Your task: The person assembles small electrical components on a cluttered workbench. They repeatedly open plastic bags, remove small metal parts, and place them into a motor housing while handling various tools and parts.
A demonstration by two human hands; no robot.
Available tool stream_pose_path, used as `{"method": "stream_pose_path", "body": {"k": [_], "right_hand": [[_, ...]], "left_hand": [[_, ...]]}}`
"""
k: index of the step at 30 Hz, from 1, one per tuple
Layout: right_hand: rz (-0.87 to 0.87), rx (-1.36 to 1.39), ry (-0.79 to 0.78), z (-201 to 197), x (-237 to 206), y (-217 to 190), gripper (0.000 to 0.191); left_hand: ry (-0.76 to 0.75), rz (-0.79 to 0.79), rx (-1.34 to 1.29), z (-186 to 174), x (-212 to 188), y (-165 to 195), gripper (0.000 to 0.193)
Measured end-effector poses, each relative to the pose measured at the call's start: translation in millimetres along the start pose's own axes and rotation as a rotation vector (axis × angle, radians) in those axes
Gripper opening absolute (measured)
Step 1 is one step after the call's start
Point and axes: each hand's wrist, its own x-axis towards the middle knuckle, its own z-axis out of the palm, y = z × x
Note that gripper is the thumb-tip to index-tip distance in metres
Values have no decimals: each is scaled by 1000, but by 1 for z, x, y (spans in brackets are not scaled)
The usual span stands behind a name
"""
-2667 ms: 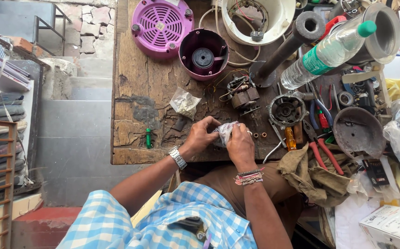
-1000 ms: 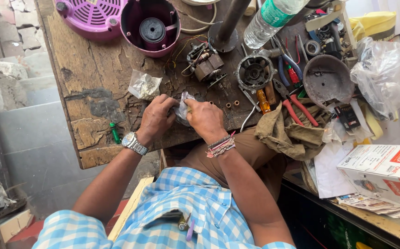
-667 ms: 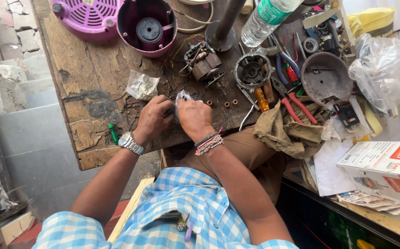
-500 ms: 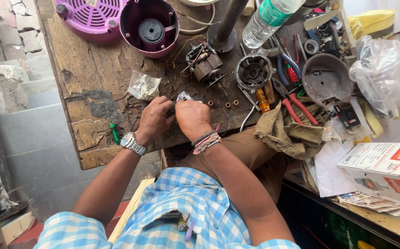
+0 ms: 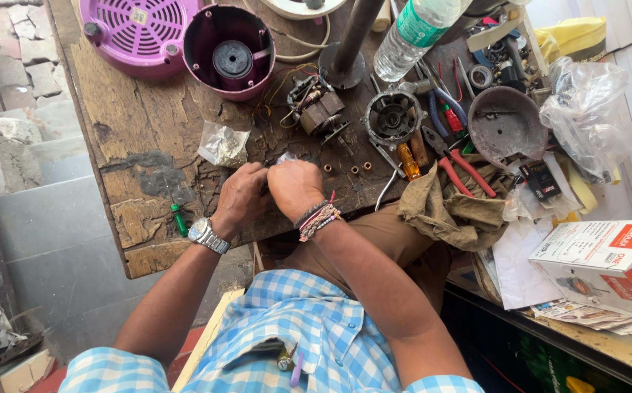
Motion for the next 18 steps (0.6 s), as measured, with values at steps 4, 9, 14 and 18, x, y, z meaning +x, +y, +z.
{"method": "stream_pose_path", "body": {"k": [4,9,14,18], "right_hand": [[-37,-14,-12,-11,1,0,13],[26,151,-46,-30,-9,25,13],[17,105,-32,-17,-13,26,10],[21,26,51,2,-8,7,9]], "left_hand": [[15,14,-8,-2,-3,0,32],[-13,-29,-5,1,-1,-2,21],[34,80,-39,0,1,0,25],[-18,68,-22,-5,3,1,35]]}}
